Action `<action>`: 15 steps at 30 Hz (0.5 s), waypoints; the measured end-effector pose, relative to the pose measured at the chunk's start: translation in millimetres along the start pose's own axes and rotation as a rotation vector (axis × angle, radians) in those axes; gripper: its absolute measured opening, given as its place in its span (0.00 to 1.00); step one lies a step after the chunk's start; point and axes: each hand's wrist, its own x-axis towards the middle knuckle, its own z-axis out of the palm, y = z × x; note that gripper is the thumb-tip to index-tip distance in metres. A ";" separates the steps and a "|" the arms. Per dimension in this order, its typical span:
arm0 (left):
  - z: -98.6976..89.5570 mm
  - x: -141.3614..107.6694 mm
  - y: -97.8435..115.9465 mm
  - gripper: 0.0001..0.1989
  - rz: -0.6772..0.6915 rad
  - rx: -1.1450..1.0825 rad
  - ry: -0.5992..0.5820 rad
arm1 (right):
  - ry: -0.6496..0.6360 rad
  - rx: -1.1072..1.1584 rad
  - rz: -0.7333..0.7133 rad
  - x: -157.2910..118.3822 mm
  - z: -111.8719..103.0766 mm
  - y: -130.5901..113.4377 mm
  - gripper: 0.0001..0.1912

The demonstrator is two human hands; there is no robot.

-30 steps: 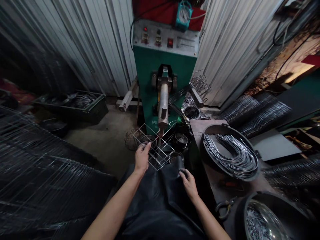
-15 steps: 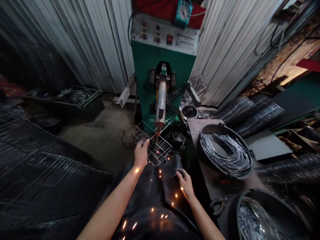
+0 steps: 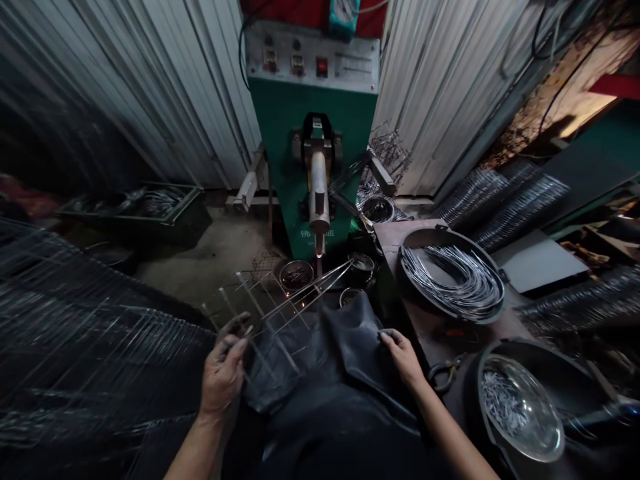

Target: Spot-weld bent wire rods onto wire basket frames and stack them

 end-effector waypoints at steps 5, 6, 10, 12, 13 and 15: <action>-38.1 -16.4 16.5 0.14 -0.120 -0.397 0.011 | -0.098 0.044 0.004 -12.1 20.1 -9.5 0.19; -41.8 -19.2 13.9 0.16 -0.194 -0.479 -0.008 | -0.130 0.053 -0.008 -14.9 27.2 -13.0 0.19; -46.9 -34.0 -12.4 0.19 -0.507 -0.687 -0.105 | -0.366 0.089 -0.101 -35.0 46.2 -34.6 0.22; -46.9 -40.5 -29.8 0.20 -0.598 -0.715 -0.132 | -0.494 0.127 -0.144 -49.4 46.9 -46.3 0.22; -46.9 -42.3 -38.3 0.20 -0.632 -0.725 -0.144 | -0.534 0.143 -0.156 -56.4 46.1 -50.9 0.21; -46.9 -42.4 -52.7 0.19 -0.704 -0.738 -0.177 | -0.560 0.156 -0.172 -67.5 45.0 -56.0 0.19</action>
